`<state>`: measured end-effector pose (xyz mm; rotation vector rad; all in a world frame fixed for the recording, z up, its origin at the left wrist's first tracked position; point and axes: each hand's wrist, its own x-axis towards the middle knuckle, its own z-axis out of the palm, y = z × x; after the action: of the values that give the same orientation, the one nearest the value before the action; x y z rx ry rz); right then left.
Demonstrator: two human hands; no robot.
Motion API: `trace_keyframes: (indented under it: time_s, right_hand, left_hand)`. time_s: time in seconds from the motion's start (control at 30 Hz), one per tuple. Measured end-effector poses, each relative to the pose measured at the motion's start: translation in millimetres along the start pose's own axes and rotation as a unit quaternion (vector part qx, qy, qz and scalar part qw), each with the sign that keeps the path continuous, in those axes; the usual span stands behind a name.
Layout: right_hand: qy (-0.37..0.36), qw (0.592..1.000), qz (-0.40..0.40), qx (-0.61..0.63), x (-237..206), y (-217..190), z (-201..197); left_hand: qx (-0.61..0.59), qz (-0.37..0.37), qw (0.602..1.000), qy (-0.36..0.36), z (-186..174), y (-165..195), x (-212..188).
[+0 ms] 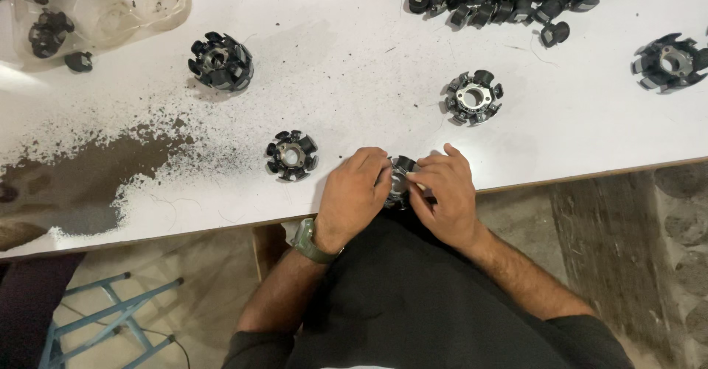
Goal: The person sits at a workbench assembling omni-style wheels, pressing black plastic rollers onto the hubs one at a time by hand and setting each finished wheel on the table. They occasionally use a small blade-like tool to help seat the rollers and reach across the table for more parts.
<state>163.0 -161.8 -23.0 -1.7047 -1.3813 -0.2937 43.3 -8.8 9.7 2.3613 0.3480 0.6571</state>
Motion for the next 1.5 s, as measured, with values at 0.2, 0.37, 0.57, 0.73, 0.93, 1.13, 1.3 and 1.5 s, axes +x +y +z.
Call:
trace_keyframes:
  time_s: [0.2,0.37,0.57,0.73,0.93,1.13,1.3,1.5]
  right_hand:
    - [-0.025,0.999,0.003,-0.027,1.4,-0.8,-4.1]
    - [-0.004,1.000,-0.003,-0.014,0.4,-3.0,-2.9]
    - [0.003,1.000,-0.005,-0.014,-1.3,-6.0,2.5]
    - [-0.019,0.999,-0.005,-0.038,0.8,-7.3,1.8]
    - [-0.022,0.998,0.014,-0.064,7.6,2.5,-9.7]
    - [0.001,0.987,0.082,-0.140,20.5,38.4,-38.2]
    - [0.028,0.982,0.074,-0.170,25.3,51.9,-42.8]
    - [0.079,0.993,0.068,-0.056,7.9,32.0,-22.9]
  left_hand:
    - [-0.004,-0.012,1.000,0.001,2.9,-1.1,-3.1]
    - [0.013,-0.025,1.000,-0.010,4.2,-3.8,-5.3]
    - [-0.002,-0.039,0.999,-0.007,4.8,-4.0,-7.5]
    - [-0.009,-0.035,0.999,0.010,6.8,-1.5,-11.2]
    - [0.101,-0.003,0.992,0.077,-15.1,-11.4,-18.2]
    - [0.280,-0.081,0.954,0.074,-77.9,-42.5,-17.4]
    - [0.187,-0.166,0.968,0.000,-52.5,-21.6,-14.7]
    - [0.182,-0.005,0.978,0.100,-18.9,2.4,-22.3]
